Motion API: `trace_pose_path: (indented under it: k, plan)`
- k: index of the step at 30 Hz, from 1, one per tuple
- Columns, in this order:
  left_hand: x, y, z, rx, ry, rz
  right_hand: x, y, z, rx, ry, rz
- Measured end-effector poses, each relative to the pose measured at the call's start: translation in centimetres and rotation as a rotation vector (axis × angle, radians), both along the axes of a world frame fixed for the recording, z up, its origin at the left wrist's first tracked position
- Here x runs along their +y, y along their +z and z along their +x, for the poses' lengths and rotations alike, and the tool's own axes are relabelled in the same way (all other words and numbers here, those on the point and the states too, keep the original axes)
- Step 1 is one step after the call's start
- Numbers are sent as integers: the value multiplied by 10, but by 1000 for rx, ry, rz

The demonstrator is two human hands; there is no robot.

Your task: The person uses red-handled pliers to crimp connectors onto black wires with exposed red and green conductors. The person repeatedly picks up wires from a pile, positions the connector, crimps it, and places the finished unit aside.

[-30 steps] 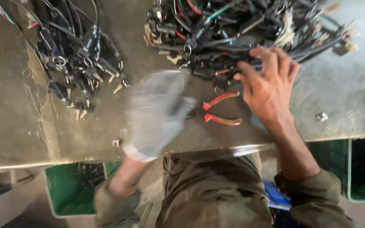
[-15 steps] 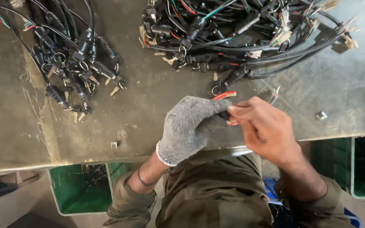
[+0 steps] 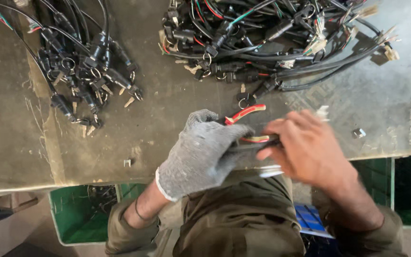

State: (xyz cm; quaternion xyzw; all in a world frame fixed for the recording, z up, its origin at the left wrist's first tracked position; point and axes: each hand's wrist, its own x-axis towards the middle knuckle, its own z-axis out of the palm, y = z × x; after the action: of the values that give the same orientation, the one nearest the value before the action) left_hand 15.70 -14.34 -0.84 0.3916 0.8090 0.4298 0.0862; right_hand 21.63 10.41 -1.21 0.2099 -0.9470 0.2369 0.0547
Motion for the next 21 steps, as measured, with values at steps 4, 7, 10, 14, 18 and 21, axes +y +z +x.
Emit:
trace_pose_path:
  k: [4, 7, 10, 14, 18, 21]
  plan:
    - [-8, 25, 4, 212, -122, -175, 3, -3, 10, 63, 81, -3]
    - [-18, 31, 3, 383, -144, -210, 19, -12, 18, -7, 28, 144]
    - [-33, 23, 0, 438, -76, -170, 45, -19, 23, 7, -56, 108]
    - [-42, -5, -3, 137, -169, 33, 61, -28, 20, 70, -152, -16]
    - [-39, -31, -1, -590, -33, 455, 24, -46, 10, 179, -368, -535]
    - [-33, -43, 6, -1252, 43, 882, -27, -65, 13, 196, -437, -202]
